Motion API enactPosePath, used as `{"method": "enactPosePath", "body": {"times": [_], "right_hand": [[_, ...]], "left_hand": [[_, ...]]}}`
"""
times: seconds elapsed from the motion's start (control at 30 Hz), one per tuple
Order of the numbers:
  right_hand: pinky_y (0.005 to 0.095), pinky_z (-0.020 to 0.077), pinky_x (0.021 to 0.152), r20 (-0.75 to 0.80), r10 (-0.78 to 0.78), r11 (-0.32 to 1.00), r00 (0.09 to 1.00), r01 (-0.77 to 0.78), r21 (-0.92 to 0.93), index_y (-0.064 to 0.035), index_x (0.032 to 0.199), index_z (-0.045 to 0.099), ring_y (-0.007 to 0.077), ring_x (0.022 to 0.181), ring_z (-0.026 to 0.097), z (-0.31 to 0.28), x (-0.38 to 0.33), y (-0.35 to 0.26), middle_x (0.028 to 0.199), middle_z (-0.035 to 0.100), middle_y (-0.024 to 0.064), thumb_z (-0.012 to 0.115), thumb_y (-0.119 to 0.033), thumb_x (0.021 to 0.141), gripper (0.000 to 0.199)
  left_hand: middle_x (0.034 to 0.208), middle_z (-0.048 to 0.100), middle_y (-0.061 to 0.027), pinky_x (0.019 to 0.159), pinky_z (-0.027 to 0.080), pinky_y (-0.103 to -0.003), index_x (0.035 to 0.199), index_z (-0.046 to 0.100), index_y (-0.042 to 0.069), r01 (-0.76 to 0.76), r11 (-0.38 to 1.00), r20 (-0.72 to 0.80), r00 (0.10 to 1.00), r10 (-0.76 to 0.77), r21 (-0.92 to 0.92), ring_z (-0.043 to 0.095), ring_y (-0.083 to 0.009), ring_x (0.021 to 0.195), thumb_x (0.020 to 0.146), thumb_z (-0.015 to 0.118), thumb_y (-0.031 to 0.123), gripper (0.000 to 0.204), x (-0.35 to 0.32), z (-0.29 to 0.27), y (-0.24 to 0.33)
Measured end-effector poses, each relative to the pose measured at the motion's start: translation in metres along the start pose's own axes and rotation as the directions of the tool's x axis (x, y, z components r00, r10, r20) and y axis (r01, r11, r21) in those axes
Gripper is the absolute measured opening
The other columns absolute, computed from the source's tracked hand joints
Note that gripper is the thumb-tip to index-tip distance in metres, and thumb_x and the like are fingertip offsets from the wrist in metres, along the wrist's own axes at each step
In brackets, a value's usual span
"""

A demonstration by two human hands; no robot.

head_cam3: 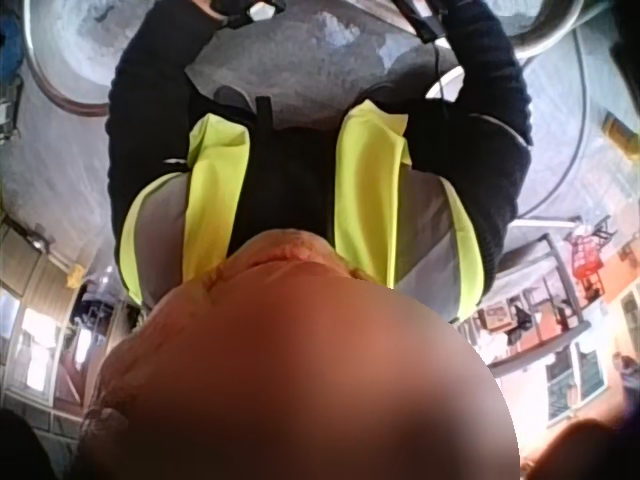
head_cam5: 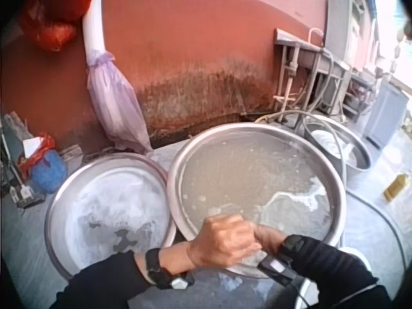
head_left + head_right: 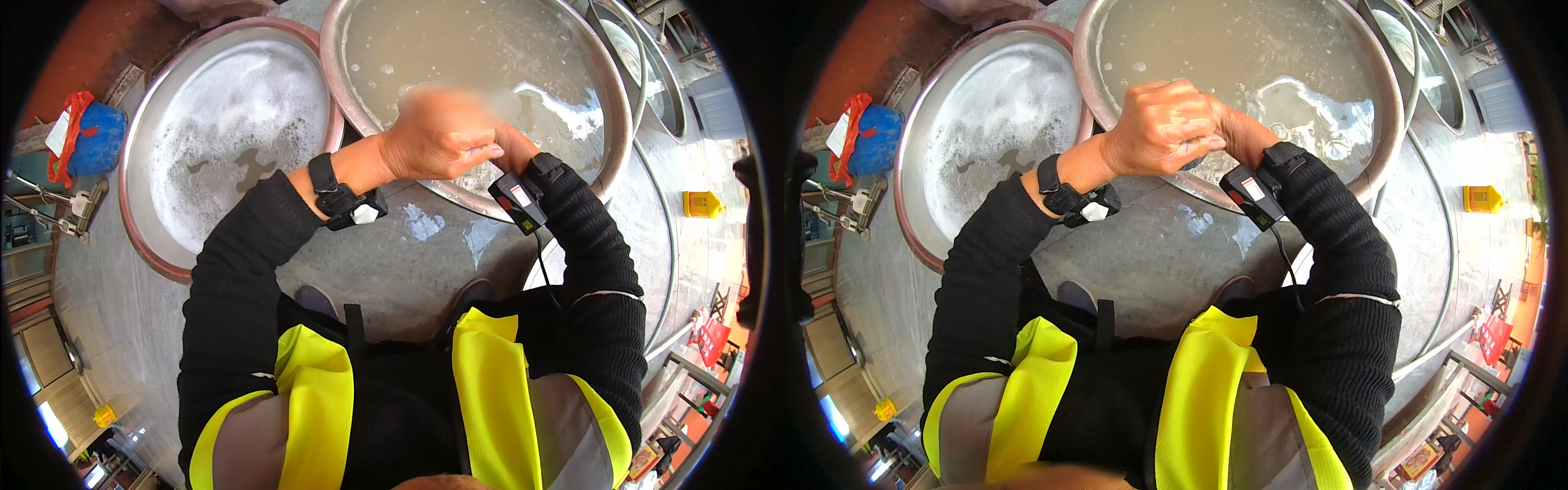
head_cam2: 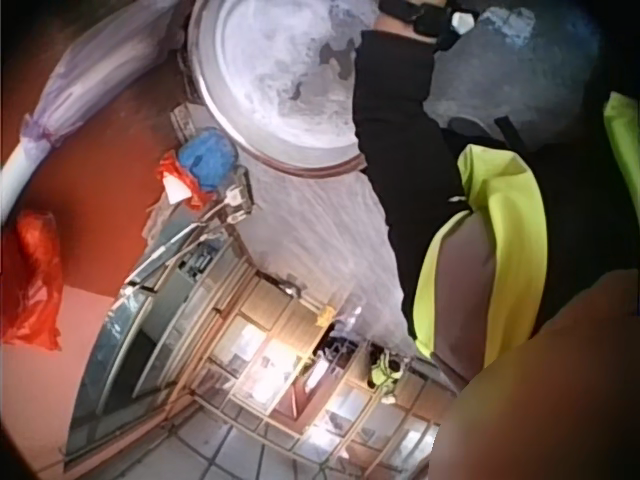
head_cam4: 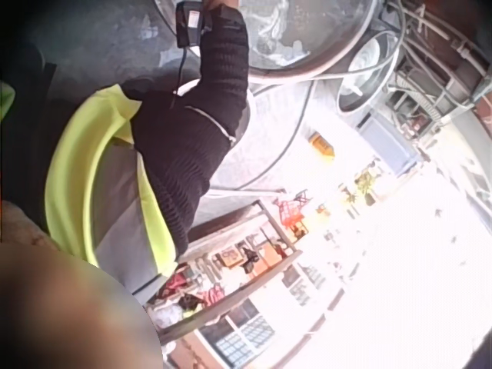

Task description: The person repeatedly submerges a dark gray cloth into a soapy metal basin, scrubs it by hand, wrings it out, and transfers it to a second basin of clear water to rinse. The process is repeated several times with the same cloth.

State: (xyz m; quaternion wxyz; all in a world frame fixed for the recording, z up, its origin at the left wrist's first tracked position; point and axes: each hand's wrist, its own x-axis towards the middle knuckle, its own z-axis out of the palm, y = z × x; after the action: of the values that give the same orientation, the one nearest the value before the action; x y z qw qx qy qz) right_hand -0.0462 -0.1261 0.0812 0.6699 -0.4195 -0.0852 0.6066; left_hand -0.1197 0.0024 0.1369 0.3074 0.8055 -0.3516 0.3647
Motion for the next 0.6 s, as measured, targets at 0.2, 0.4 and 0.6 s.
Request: {"method": "enactPosePath", "body": {"times": [0.2,0.4,0.6], "right_hand": [[0.0338,0.0531,0.067,0.043,-0.033,0.997,0.999,0.030,0.071,-0.0067,0.087,0.058,0.0186,0.075,0.063,-0.007,0.026,-0.003,0.085,0.062,0.0089,0.062,-0.029,0.077,0.025],[0.0418,0.0511,0.073,-0.314,-0.126,0.966,0.941,0.043,-0.257,-0.0001,0.101,0.052,0.0233,0.082,0.061,0.001,0.028,-0.044,0.094,0.060,0.0121,0.053,-0.054,0.079,0.058],[0.0372,0.0491,0.072,-0.008,-0.160,0.871,0.987,0.137,-0.471,-0.0062,0.111,0.044,0.0188,0.091,0.054,-0.002,0.014,-0.063,0.100,0.052,0.0065,0.060,-0.035,0.078,0.047]], "left_hand": [[0.060,0.055,-0.0018,0.048,0.042,-0.027,0.063,0.061,0.008,0.350,0.934,-0.074,0.932,-0.355,-0.079,0.052,-0.0140,0.055,0.073,0.065,0.015,0.013,-0.009,0.008,-0.022],[0.066,0.057,-0.0042,0.050,0.043,-0.028,0.073,0.060,0.001,0.726,0.254,-0.062,0.281,-0.958,-0.639,0.054,-0.0133,0.054,0.078,0.062,0.020,0.020,-0.035,0.009,-0.074],[0.087,0.060,-0.0163,0.068,0.052,-0.035,0.094,0.051,-0.007,0.373,-0.361,0.370,-0.048,-0.928,-0.855,0.062,-0.0238,0.074,0.085,0.054,0.026,0.034,-0.067,0.020,-0.098]]}}
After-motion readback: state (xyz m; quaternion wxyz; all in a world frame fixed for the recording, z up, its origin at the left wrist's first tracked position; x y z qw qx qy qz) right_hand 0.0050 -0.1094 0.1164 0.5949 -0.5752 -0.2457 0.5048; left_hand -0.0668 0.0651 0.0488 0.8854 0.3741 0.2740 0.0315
